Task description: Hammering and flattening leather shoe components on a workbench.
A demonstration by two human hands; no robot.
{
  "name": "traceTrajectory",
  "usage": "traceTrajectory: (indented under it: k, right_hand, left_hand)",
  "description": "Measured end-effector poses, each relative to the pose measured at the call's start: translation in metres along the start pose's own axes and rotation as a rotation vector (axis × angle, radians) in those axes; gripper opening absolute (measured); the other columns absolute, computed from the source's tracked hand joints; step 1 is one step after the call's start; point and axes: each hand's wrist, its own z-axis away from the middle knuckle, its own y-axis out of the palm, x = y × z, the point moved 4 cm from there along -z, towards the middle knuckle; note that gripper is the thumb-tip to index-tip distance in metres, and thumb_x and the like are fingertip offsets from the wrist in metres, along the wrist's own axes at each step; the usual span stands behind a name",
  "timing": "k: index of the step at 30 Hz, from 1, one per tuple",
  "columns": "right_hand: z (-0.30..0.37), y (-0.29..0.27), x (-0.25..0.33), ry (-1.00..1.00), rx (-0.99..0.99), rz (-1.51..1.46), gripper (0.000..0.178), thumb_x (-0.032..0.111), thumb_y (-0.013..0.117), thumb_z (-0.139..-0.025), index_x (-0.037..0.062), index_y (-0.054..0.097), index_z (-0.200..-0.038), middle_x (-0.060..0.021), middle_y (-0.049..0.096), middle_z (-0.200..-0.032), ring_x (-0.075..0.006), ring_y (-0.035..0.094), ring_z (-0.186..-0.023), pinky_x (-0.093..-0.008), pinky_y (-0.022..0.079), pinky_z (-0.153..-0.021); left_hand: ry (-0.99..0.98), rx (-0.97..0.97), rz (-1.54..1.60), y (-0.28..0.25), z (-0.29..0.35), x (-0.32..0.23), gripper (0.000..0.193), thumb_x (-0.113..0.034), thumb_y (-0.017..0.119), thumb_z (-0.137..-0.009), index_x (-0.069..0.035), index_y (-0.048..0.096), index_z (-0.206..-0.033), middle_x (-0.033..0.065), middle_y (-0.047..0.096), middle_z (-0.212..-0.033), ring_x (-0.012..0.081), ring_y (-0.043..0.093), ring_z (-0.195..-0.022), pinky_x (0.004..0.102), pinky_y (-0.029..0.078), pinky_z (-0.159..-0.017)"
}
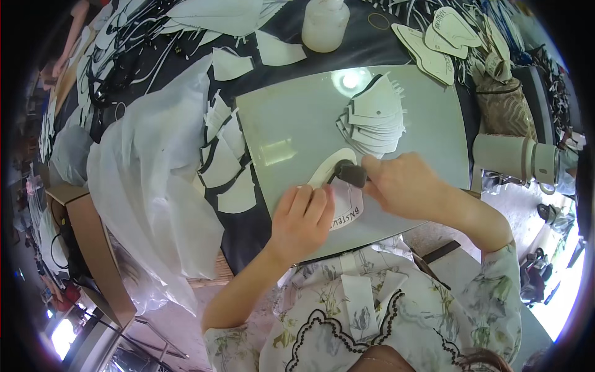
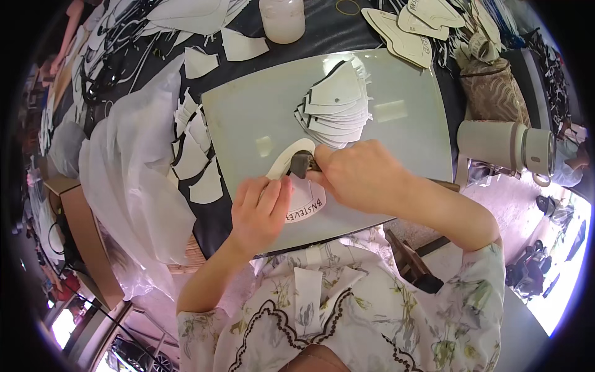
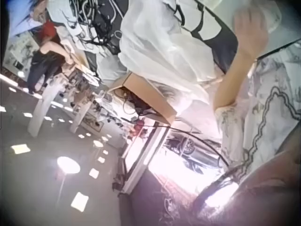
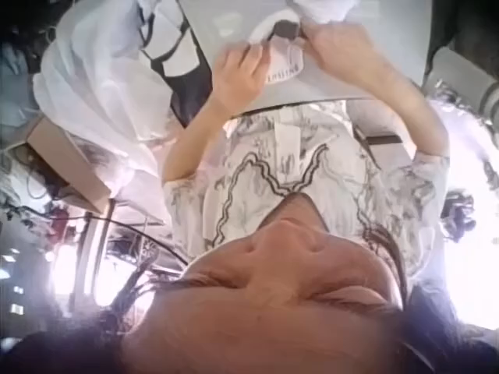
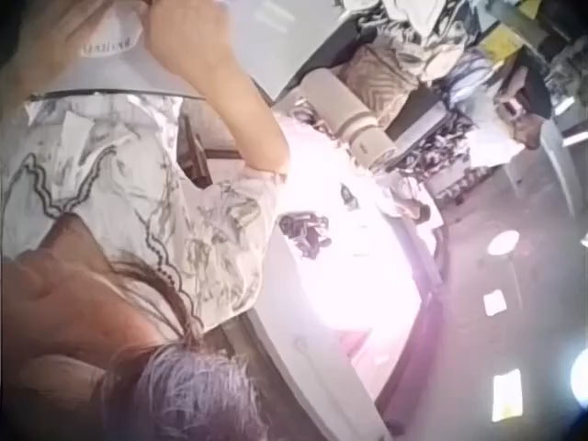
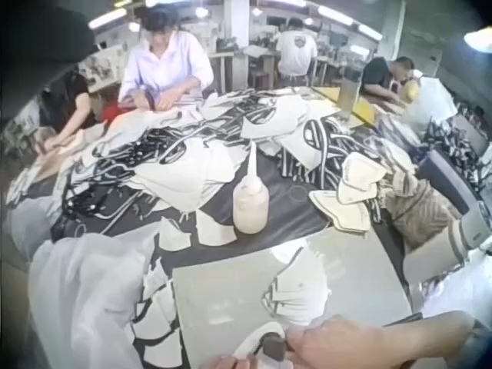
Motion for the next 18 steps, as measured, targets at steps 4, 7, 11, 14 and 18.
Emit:
traceTrajectory:
  k: [4,7,11,14,18]
  right_hand:
    - [0.003,-0.021,0.010,-0.079,-0.207,-0.037,0.032,0.029,0.061,-0.093,0.0003,0.049,-0.090,-0.0122,0.060,-0.058,-0.0351,0.063,-0.054,-0.0434,0.049,-0.050]
    - [-0.004,-0.008,0.007,-0.075,-0.145,-0.019,0.030,0.027,0.061,-0.093,0.0005,0.048,-0.090,-0.0126,0.058,-0.057,-0.0348,0.062,-0.053,-0.0436,0.049,-0.049]
    - [0.002,-0.012,0.010,-0.126,-0.309,-0.146,0.032,0.031,0.058,-0.095,0.0009,0.048,-0.091,-0.0122,0.059,-0.056,-0.0345,0.062,-0.052,-0.0439,0.048,-0.049]
    - [-0.005,0.007,0.009,-0.110,-0.115,-0.038,0.036,0.035,0.055,-0.097,0.0004,0.049,-0.091,-0.0118,0.059,-0.056,-0.0340,0.062,-0.052,-0.0440,0.049,-0.049]
    - [-0.006,-0.009,0.013,-0.100,-0.152,-0.077,0.037,0.036,0.055,-0.097,-0.0005,0.048,-0.090,-0.0116,0.059,-0.056,-0.0336,0.063,-0.053,-0.0438,0.049,-0.049]
  left_hand:
    - [0.005,-0.071,-0.025,0.002,0.001,0.005,0.018,-0.010,0.069,-0.081,0.003,0.067,-0.093,0.0067,0.054,-0.082,0.0215,0.058,-0.080,0.0339,0.048,-0.066]
    - [-0.020,-0.051,0.016,0.001,0.002,0.003,0.018,-0.010,0.069,-0.083,0.004,0.066,-0.095,0.0070,0.053,-0.081,0.0218,0.057,-0.080,0.0336,0.048,-0.065]
    - [-0.045,-0.063,0.040,0.000,0.006,0.001,0.021,-0.011,0.069,-0.083,0.005,0.066,-0.098,0.0081,0.053,-0.082,0.0229,0.056,-0.079,0.0347,0.048,-0.064]
    - [-0.039,-0.068,0.018,-0.001,0.003,-0.003,0.023,-0.011,0.070,-0.083,0.005,0.066,-0.098,0.0088,0.054,-0.084,0.0238,0.056,-0.079,0.0359,0.048,-0.065]
    - [-0.057,-0.039,0.018,0.000,0.007,-0.002,0.023,-0.012,0.069,-0.084,0.005,0.066,-0.099,0.0091,0.055,-0.087,0.0242,0.056,-0.079,0.0363,0.049,-0.066]
